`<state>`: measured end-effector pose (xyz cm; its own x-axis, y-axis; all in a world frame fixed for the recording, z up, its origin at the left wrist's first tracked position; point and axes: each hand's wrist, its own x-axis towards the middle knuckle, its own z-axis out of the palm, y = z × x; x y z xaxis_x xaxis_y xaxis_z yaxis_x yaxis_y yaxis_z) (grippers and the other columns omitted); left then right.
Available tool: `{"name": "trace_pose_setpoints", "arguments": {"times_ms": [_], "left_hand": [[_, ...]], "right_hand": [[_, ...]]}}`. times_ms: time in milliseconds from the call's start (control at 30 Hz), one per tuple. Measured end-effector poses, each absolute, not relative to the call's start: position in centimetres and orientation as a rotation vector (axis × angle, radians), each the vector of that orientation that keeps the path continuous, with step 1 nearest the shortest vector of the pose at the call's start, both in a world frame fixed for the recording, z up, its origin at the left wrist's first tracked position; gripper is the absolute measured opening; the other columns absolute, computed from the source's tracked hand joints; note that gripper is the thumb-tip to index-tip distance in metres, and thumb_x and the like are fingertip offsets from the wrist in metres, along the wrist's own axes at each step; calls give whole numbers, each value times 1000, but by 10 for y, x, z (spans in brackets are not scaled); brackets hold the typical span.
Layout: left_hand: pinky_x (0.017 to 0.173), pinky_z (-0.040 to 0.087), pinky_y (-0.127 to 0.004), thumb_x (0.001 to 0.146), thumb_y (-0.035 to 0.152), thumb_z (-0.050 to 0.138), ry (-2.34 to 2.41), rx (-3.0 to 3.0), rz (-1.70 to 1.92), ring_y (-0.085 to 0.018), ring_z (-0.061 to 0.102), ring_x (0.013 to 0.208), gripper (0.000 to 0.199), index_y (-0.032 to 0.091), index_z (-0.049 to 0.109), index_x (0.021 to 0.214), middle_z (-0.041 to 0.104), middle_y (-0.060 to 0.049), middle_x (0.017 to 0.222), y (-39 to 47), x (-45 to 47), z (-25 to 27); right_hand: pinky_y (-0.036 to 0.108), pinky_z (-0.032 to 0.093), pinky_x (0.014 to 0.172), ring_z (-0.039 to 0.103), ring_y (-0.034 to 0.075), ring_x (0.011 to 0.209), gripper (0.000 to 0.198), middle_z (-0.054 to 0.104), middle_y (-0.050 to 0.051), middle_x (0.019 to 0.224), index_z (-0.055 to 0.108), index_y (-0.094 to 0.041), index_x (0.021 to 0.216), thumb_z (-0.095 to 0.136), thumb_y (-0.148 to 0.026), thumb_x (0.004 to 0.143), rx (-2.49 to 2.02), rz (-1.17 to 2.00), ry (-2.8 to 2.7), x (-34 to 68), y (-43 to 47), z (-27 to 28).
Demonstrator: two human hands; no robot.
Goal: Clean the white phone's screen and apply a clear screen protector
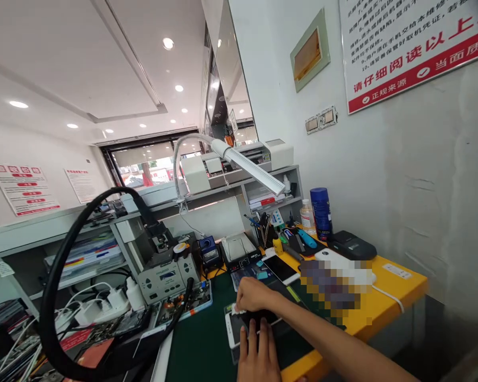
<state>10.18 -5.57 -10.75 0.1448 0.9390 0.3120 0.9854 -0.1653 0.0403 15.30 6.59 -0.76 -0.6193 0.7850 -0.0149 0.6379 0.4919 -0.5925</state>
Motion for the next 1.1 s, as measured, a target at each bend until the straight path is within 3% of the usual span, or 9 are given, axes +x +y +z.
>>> {"name": "trace_pose_setpoints", "arguments": {"times_ms": [133,233,567,867,1100], "left_hand": [[115,31,-61,88,61,48,-1880,-2420,-239,-46,31,141,77,15,38,149,33,-8,155,-63,98,-96],[113,31,-62,87,63,47,-1878,-2477,-210,-47,27,142,82,15,30,152,25,-8,158,-69,98,-83],[116,26,-62,89,69,40,-1876,-2488,-280,-46,26,143,83,17,29,152,25,-8,158,-74,98,-81],[117,24,-62,88,70,41,-1903,-2461,-300,-44,25,144,84,17,31,152,26,-7,158,-77,100,-76],[118,22,-61,89,68,41,-1929,-2433,-334,-43,23,145,81,17,35,151,27,-6,158,-81,103,-72]], "right_hand": [[22,47,61,70,22,78,13,78,11,80,82,-15,75,75,-25,71,-1252,839,-2459,180,75,-9],[22,45,59,69,22,75,13,77,12,76,82,-13,73,74,-24,72,-1284,827,-2438,203,83,-7],[19,42,50,62,15,61,16,71,7,63,76,-13,63,66,-20,73,-1313,867,-2381,259,92,-9],[23,38,52,63,18,63,24,66,7,56,68,-14,51,64,-19,74,-1370,752,-2376,261,60,-9],[24,38,57,66,21,73,21,71,10,68,69,-16,57,65,-19,77,-1386,678,-2369,272,33,-17]]}}
